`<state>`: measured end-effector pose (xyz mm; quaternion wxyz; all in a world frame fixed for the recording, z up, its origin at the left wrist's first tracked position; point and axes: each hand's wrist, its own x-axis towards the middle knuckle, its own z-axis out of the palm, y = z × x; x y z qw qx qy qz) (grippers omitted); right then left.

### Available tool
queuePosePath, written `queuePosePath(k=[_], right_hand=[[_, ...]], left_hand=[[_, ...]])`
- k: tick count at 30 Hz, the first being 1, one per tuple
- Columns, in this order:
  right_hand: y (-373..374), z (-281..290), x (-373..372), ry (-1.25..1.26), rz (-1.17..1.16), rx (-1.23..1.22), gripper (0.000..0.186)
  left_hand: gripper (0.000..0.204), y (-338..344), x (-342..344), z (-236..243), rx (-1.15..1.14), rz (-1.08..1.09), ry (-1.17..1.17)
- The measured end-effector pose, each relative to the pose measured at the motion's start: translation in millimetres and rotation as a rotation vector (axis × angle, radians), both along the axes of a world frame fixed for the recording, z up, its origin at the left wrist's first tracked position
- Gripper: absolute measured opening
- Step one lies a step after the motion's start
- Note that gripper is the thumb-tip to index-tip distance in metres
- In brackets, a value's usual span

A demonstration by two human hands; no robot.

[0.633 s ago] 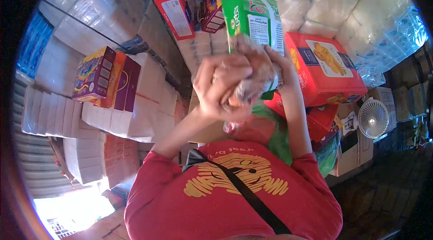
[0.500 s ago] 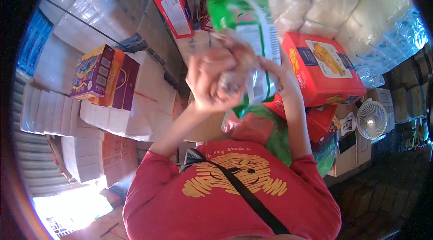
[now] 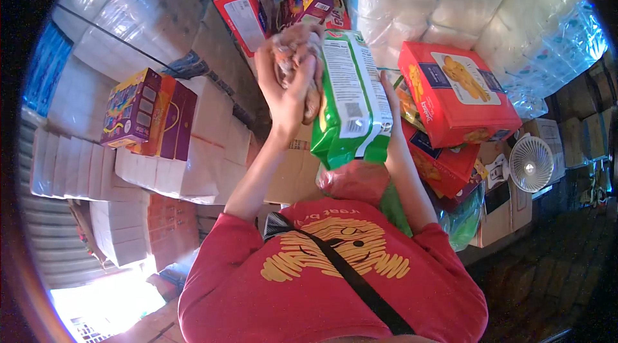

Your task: Cleaning and wiping various boxes and bags of goods with a cloth in a storage area.

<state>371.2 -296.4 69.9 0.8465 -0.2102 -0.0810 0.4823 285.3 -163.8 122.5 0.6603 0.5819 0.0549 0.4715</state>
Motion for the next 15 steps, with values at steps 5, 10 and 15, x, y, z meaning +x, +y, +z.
queuePosePath(k=[5, 10, 15], right_hand=[[2, -3, 2, 0.09, 0.033, 0.115, 0.056], [11, 4, 25, -0.747, -0.337, -0.227, 0.052], [10, -7, 28, -0.231, -0.196, 0.329, 0.067]], left_hand=[[0.068, -8, -13, 23, 0.606, 0.137, -0.081], [0.064, -26, -30, 61, 1.069, 0.101, 0.051], [0.059, -45, -19, 33, 1.282, 0.346, 0.29]])
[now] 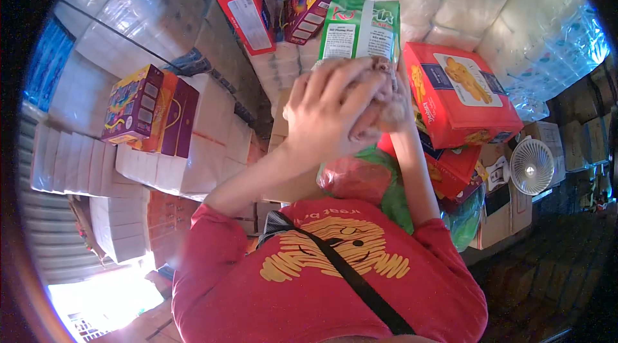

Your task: Cleaning and wiping various boxes and bags of goods with a cloth in a storage area.

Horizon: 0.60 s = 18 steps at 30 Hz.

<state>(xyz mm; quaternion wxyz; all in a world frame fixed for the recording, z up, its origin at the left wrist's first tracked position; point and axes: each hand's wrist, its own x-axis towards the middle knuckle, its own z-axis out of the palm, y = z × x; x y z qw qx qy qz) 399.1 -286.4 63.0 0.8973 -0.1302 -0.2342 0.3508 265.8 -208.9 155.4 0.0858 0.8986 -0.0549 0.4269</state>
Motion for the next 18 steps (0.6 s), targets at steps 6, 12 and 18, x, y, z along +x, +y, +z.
queuePosePath(k=[6, 12, 18], right_hand=[[-24, 33, -26, -0.498, -0.281, -0.604, 0.092], [-27, 27, -19, -0.613, -0.414, -0.607, 0.099], [-22, 29, -9, -0.396, -0.515, -0.62, 0.094]], left_hand=[[0.04, 59, 46, 37, -0.113, 0.269, -0.297], [0.04, 52, 32, 17, -0.097, 0.128, -0.185], [0.048, 11, -11, -37, -0.016, -0.045, -0.062]])
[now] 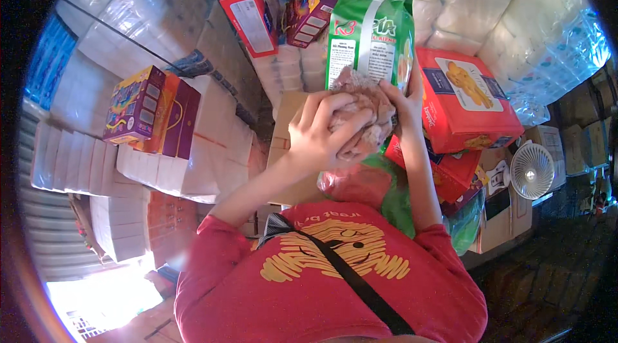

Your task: Cleaning and wiping various boxes and bags of goods with a cloth in a storage area.

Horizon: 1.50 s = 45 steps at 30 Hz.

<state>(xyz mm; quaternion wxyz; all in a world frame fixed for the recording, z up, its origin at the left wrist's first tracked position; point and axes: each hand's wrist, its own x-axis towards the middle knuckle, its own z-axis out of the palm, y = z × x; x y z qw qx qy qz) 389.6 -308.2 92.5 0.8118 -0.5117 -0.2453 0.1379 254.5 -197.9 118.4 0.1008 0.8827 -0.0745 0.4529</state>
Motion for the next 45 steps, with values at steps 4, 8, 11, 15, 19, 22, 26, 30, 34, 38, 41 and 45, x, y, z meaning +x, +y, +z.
queuePosePath(k=[4, 8, 11, 15, 19, 22, 26, 30, 34, 38, 41, 45], right_hand=[[4, -16, -1, -0.138, -0.039, -0.126, 0.093], [-3, 12, -6, -0.212, 0.242, -0.071, 0.098], [-5, 15, 8, -0.28, 0.181, -0.107, 0.102], [11, 32, 10, -0.076, -0.083, 0.023, 0.068], [14, 24, 29, 0.291, 0.031, 0.266, 0.04], [17, 30, 17, 0.273, -0.022, 0.231, 0.045], [16, 30, 12, 0.198, -0.028, 0.386, 0.047], [18, 24, 21, 0.253, -0.031, 0.376, 0.049], [19, 34, 7, 0.254, -0.124, 0.394, 0.049], [17, 37, 10, 0.257, -0.184, 0.514, 0.047], [7, 48, 2, 0.378, -0.042, 0.594, 0.048], [14, 47, -1, 0.31, -0.249, 0.581, 0.049]], left_hand=[[0.042, 13, 8, 8, -0.083, 0.041, -0.119], [0.044, 43, 38, 44, -0.143, 0.269, -0.372], [0.046, 36, 45, 41, -0.204, 0.273, -0.395], [0.047, -16, 19, 5, -0.017, 0.127, -0.234], [0.038, -27, 15, -21, 0.026, 0.084, -0.244], [0.033, -10, 21, -14, 0.012, 0.035, -0.298], [0.048, -1, 22, -3, -0.174, 0.1, -0.309], [0.044, -15, 23, -14, -0.315, -0.053, -0.253], [0.044, -7, 21, -12, -0.349, -0.067, -0.178], [0.041, 13, 22, 0, -0.326, 0.179, -0.143], [0.028, 27, 25, -14, -0.86, 0.079, -0.12], [0.034, 28, 10, -17, -1.361, -0.372, 0.253]])
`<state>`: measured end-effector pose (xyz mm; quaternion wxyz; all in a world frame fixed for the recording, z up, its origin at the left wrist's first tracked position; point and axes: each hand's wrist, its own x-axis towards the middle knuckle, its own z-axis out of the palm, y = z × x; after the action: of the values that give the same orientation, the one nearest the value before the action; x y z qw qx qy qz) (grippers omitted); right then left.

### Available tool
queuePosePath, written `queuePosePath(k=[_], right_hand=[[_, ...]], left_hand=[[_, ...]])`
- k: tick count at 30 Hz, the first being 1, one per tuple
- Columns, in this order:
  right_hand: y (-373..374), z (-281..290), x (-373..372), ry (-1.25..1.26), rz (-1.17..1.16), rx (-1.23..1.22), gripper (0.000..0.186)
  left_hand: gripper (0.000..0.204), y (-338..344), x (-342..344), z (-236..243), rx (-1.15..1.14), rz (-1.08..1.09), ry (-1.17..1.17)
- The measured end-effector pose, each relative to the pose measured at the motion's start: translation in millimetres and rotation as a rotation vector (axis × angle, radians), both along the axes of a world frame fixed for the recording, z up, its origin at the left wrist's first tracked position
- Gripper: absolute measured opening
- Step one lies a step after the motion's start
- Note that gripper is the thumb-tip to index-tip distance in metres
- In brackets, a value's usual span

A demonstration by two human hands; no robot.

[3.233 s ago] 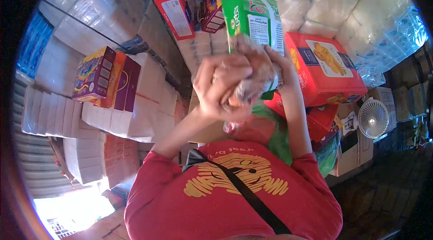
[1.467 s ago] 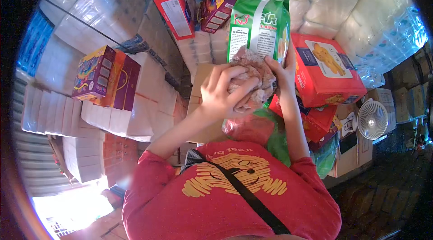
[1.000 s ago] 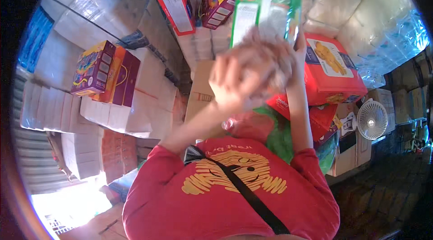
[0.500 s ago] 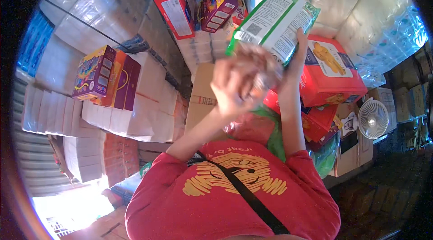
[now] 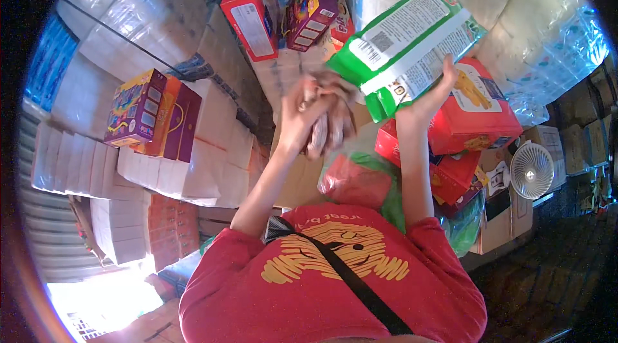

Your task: Cleaning and wiping various boxes and bags of goods with a cloth in a storage area.

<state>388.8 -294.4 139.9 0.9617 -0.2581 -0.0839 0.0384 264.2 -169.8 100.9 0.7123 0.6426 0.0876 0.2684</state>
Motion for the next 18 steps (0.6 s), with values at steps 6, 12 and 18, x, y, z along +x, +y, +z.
queuePosePath(k=[6, 12, 18], right_hand=[[5, -29, -9, -0.086, -0.218, -0.191, 0.05], [-4, -59, -8, -0.454, -0.185, -0.351, 0.097], [-4, -31, -19, -0.494, -0.171, -0.368, 0.114]], left_hand=[[0.04, -18, -1, 18, -0.453, -0.302, 0.075], [0.03, -5, -4, 11, -0.215, -0.088, 0.079], [0.01, 16, -1, -1, 0.089, -0.021, -0.003]])
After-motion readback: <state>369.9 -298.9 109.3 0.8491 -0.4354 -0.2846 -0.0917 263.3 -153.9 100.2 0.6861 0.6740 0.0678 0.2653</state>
